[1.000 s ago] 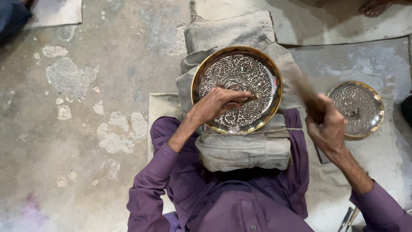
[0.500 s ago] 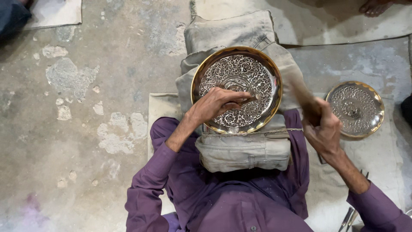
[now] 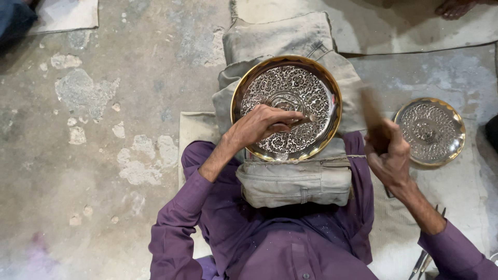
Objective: The person sits on the floor with a brass tray resting on a lap cushion and hammers a chisel held against the tray's engraved surface using a wooden mallet, working the decorative pattern across the tray's center. A second finished tray sits beside them and hand tools lie on the mat nearby.
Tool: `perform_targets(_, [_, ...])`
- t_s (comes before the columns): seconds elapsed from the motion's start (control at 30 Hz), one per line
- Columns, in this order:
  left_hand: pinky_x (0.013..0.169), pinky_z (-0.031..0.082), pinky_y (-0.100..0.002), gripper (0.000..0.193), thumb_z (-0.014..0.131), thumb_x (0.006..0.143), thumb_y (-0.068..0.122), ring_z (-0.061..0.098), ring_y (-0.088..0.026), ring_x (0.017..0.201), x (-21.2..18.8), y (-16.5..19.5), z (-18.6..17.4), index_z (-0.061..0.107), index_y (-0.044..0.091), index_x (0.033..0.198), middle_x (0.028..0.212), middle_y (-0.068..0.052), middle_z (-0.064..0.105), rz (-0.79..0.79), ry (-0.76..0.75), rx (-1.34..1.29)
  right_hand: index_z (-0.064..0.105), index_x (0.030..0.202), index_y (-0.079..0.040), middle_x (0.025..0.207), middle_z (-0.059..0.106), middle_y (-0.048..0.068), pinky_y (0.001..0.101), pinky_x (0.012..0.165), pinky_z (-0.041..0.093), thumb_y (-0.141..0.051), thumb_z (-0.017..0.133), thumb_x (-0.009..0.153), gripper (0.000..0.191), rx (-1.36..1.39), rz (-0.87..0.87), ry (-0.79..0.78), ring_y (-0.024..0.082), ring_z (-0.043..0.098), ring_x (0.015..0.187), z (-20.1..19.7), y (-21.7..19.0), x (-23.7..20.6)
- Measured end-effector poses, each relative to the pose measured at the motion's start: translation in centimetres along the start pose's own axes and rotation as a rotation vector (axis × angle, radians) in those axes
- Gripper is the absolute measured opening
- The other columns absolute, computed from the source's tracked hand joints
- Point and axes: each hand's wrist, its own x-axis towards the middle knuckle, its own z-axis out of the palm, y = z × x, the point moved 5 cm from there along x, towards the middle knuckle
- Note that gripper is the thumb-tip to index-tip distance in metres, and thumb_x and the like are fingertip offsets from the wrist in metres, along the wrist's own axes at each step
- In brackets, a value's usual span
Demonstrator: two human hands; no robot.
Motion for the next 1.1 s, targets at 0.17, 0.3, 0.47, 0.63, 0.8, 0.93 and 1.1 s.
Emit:
perform_targets(0.17, [0.076,0.062,-0.038,0.052,0.075,0.088,0.011,0.078,-0.023,0.085,-0.2,0.5,-0.4,0.062,0.013,0.138,0.102,-0.008,0.079,0.022,0.007,-0.03,0.062,0.13,-0.007,0.089,0.072,0.009,0.0357,0.061,0.056,-0.007,0.069,0.098,0.033,-0.239,-0.026,-0.007,0.02,0.067,0.071,0.5,-0.4,-0.1])
perform_targets(0.3, [0.074,0.061,-0.038,0.051,0.077,0.088,0.013,0.079,-0.022,0.086,0.0,0.4,-0.7,0.062,0.013,0.137,0.1,-0.008,0.079,-0.009,0.019,-0.027,0.059,0.131,-0.005,0.095,0.072,0.013,0.0373,0.065,0.059,-0.004,0.066,0.094,0.038,-0.189,-0.04,-0.044,0.023,0.069,0.076,0.6,-1.0,-0.1])
perform_targets(0.47, [0.073,0.061,-0.038,0.051,0.076,0.087,0.012,0.078,-0.021,0.081,0.0,0.3,-0.4,0.064,0.015,0.136,0.103,-0.008,0.079,0.023,-0.003,-0.007,0.057,0.132,-0.002,0.099,0.07,0.016,0.0353,0.068,0.06,-0.004,0.064,0.094,0.039,-0.037,-0.003,0.031,0.023,0.07,0.079,-0.1,-1.0,0.0])
perform_targets(0.63, [0.074,0.062,-0.037,0.05,0.075,0.087,0.015,0.077,-0.017,0.079,-0.1,-0.1,0.0,0.064,0.017,0.136,0.099,-0.004,0.08,0.015,-0.015,0.016,0.064,0.125,-0.007,0.087,0.071,0.013,0.0409,0.058,0.055,-0.005,0.071,0.096,0.03,-0.357,-0.102,0.026,0.024,0.067,0.069,0.4,-1.6,0.0])
perform_targets(0.8, [0.072,0.061,-0.037,0.052,0.075,0.087,0.018,0.076,-0.018,0.075,-0.1,-0.4,-0.2,0.063,0.017,0.138,0.096,-0.004,0.079,-0.036,-0.025,0.012,0.058,0.13,-0.005,0.092,0.07,0.012,0.0382,0.059,0.056,-0.001,0.066,0.096,0.035,-0.194,-0.016,-0.021,0.021,0.065,0.07,1.0,-1.2,-0.4])
perform_targets(0.93, [0.073,0.061,-0.038,0.049,0.074,0.089,0.017,0.076,-0.019,0.077,0.0,-0.2,-0.4,0.064,0.017,0.137,0.1,-0.005,0.08,0.0,-0.039,0.024,0.059,0.135,-0.002,0.102,0.071,0.016,0.0386,0.07,0.06,-0.001,0.065,0.095,0.041,-0.145,-0.037,0.07,0.023,0.069,0.081,0.2,-1.0,-0.7])
perform_targets(1.1, [0.075,0.061,-0.038,0.049,0.074,0.087,0.016,0.076,-0.02,0.081,0.1,-0.1,-0.3,0.065,0.016,0.136,0.104,-0.005,0.08,0.04,-0.036,0.051,0.06,0.126,-0.006,0.092,0.07,0.011,0.0406,0.066,0.058,-0.002,0.068,0.095,0.032,-0.196,-0.033,0.027,0.023,0.069,0.077,0.8,-0.3,-0.7])
